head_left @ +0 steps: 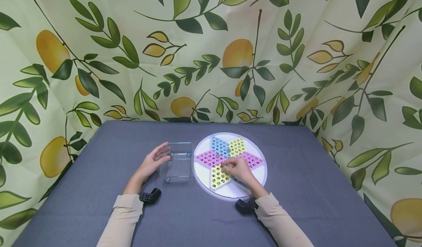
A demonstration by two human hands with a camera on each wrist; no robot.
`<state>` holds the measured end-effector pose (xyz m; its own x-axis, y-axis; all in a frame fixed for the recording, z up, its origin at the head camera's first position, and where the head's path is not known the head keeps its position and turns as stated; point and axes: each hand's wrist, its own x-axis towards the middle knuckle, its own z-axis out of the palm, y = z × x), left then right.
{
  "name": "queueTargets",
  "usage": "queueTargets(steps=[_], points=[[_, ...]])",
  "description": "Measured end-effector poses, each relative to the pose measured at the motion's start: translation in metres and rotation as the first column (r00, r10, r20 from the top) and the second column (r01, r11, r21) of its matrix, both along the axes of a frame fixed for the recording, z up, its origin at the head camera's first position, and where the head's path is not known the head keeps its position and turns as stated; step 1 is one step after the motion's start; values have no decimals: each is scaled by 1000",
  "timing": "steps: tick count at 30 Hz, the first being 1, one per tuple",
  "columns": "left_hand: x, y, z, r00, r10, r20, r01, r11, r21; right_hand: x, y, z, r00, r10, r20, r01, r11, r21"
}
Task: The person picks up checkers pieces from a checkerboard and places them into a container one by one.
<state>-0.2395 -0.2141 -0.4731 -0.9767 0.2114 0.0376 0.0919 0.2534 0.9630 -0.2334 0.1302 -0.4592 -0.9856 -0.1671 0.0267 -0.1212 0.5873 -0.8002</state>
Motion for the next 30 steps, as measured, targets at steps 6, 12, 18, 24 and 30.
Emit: queueTargets(steps=[6,12,18,24,30], points=[[0,0,-1,1000,-7,-13,7,1000,16,0,0,2,1000,-4,7,4,1000,-4],[0,0,0,1000,-8,-9,9,1000,30,-1,1,2,1000,0,16,0,1000,-11],[-1,-1,1,1000,2,7,-2,1000,17,-1,1,3,1000,0,26,1,1000,-29],[0,-1,0,1000,-1,9,1,1000,20,-2,1,4,1000,2,31,-1,999,-32],[-1,0,0,1000,-5,8,5,1000,7,-2,-1,10,999,3,52,-1,999,-33]])
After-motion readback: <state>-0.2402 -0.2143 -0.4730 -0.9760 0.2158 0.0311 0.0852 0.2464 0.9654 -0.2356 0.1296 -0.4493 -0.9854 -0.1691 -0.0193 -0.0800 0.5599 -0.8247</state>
